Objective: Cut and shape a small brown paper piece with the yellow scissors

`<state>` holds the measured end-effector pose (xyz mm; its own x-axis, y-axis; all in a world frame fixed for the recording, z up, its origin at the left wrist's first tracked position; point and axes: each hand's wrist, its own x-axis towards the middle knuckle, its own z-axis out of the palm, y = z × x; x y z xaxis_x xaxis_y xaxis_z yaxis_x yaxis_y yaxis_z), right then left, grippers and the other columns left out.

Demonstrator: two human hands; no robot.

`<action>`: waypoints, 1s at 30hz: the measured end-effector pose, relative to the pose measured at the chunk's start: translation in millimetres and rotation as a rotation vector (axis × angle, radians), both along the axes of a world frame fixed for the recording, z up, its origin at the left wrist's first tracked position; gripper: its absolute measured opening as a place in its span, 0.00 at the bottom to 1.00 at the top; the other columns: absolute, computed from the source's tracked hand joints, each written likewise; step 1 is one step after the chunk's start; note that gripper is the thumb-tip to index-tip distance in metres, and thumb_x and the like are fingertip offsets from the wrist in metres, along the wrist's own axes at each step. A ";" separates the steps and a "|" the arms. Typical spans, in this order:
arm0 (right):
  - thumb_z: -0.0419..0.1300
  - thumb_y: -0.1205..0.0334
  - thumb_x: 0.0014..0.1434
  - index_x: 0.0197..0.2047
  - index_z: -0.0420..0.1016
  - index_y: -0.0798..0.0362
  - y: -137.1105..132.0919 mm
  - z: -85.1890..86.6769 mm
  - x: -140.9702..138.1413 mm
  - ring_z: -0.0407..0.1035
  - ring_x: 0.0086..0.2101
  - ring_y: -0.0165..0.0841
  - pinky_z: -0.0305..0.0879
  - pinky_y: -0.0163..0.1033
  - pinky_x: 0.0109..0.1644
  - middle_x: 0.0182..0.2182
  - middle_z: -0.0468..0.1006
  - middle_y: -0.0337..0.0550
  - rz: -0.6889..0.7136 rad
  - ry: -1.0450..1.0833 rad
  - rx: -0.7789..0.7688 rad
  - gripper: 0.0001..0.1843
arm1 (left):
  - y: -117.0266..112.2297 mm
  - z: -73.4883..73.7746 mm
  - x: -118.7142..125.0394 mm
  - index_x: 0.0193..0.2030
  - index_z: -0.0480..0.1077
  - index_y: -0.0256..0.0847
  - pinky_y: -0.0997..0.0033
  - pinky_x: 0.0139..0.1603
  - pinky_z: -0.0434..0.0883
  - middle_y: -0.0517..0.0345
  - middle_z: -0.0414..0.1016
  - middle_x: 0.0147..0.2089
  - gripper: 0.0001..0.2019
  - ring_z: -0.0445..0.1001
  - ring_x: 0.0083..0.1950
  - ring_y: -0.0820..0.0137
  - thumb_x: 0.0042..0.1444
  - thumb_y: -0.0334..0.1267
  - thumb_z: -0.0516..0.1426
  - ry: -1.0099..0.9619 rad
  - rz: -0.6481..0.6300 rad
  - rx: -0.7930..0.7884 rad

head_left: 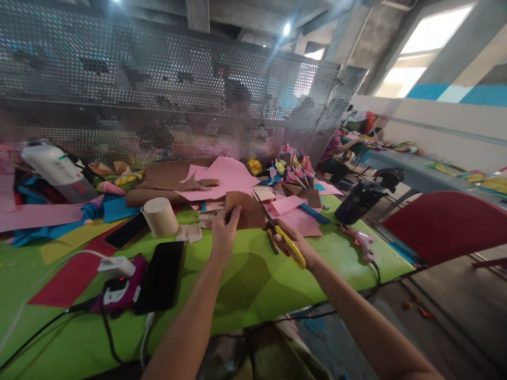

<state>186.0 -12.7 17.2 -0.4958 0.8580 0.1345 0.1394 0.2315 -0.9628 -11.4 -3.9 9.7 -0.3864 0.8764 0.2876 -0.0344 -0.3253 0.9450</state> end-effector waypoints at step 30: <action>0.63 0.38 0.53 0.42 0.69 0.53 -2.7 6.9 -2.3 0.49 0.19 0.21 0.45 0.30 0.18 0.23 0.58 0.30 -0.032 0.005 -0.070 0.27 | 3.4 -6.4 -1.1 0.37 0.77 0.37 0.66 0.45 0.72 0.53 0.81 0.37 0.19 0.77 0.41 0.63 0.53 0.53 0.61 -0.002 -0.024 -0.002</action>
